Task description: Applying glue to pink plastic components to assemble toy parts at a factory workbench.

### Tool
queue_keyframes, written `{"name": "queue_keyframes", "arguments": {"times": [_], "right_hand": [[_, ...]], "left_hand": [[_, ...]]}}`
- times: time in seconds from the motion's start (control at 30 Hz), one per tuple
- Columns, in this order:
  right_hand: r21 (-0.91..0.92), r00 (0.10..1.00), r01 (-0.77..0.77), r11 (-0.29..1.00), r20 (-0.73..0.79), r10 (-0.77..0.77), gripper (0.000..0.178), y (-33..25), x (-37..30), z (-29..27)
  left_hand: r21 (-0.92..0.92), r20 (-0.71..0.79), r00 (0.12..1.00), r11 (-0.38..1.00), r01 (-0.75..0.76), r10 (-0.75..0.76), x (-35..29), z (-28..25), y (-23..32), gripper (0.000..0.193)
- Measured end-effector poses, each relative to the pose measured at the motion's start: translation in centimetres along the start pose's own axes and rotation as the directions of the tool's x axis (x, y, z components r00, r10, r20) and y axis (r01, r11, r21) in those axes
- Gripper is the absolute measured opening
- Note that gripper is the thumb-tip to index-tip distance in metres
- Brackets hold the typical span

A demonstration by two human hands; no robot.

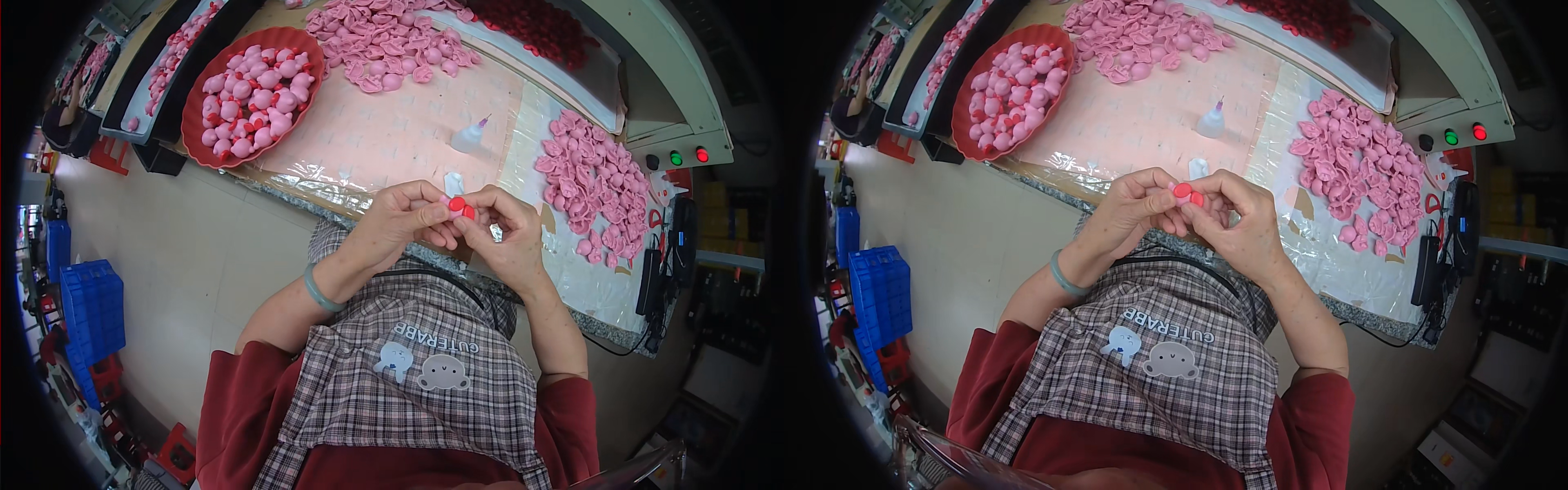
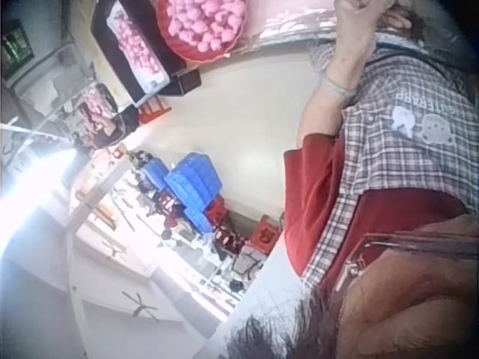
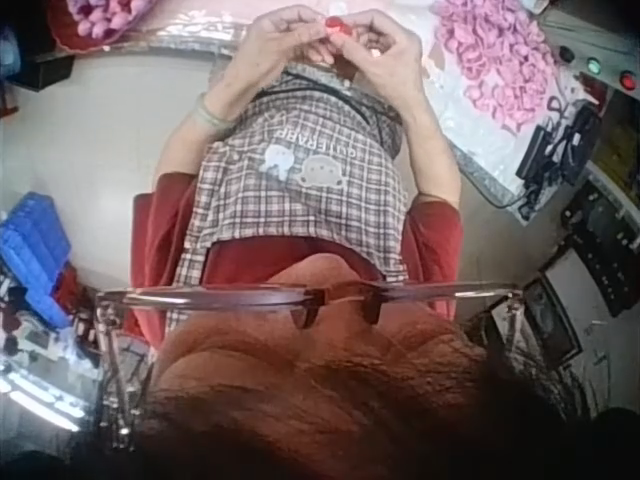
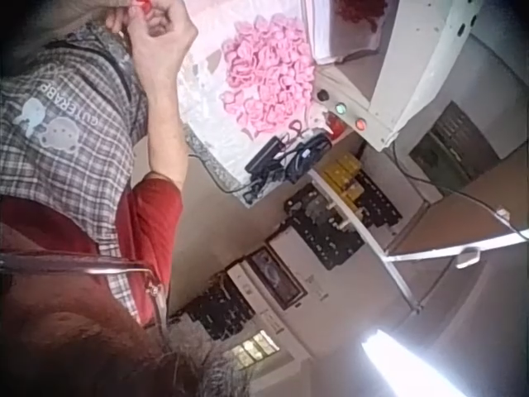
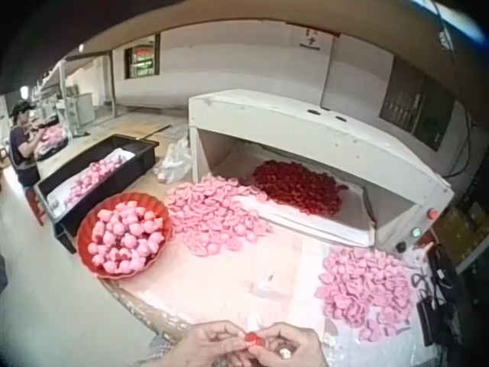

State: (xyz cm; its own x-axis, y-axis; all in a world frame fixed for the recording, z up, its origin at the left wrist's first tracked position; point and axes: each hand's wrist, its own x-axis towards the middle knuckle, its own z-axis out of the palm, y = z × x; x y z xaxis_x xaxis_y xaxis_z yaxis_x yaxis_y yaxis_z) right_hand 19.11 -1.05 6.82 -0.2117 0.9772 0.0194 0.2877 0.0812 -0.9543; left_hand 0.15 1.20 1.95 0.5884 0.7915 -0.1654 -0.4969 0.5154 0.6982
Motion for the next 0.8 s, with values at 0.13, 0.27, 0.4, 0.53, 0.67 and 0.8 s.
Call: {"name": "queue_keyframes", "arguments": {"times": [0.13, 0.27, 0.4, 0.53, 0.67, 0.8], "right_hand": [[-0.074, 0.995, 0.087, 0.993, -0.049, -0.091, 0.02, 0.3, -0.1, 0.6], [-0.122, 0.987, 0.097, 0.988, -0.118, -0.112, 0.019, 0.8, -0.3, 1.2], [-0.109, 0.985, 0.087, 0.99, -0.141, -0.102, 0.016, 1.2, -0.4, 1.7], [-0.153, 0.985, 0.074, 0.985, -0.141, -0.096, 0.014, 1.5, -0.4, 1.9], [-0.183, 0.983, 0.111, 0.977, -0.122, -0.134, 0.016, 1.8, 0.1, 1.5], [-0.324, 0.949, 0.243, 0.914, -0.115, -0.293, 0.018, 1.4, 0.3, 1.3]], "left_hand": [[0.107, -0.034, 0.993, 0.989, -0.106, 0.11, -0.2, 0.3, 0.0, 0.014], [0.221, -0.08, 0.977, 0.959, -0.174, 0.196, -0.3, 0.4, -0.6, 0.013], [0.219, -0.079, 0.979, 0.961, -0.167, 0.188, -0.4, 0.4, -0.8, 0.012], [0.185, -0.094, 0.98, 0.97, -0.158, 0.177, -0.4, -0.2, -1.4, 0.012], [0.221, -0.135, 0.978, 0.967, -0.128, 0.161, -0.3, 0.3, -1.1, 0.014], [0.234, -0.069, 0.983, 0.961, -0.149, 0.169, -0.3, 0.1, -1.0, 0.022]]}}
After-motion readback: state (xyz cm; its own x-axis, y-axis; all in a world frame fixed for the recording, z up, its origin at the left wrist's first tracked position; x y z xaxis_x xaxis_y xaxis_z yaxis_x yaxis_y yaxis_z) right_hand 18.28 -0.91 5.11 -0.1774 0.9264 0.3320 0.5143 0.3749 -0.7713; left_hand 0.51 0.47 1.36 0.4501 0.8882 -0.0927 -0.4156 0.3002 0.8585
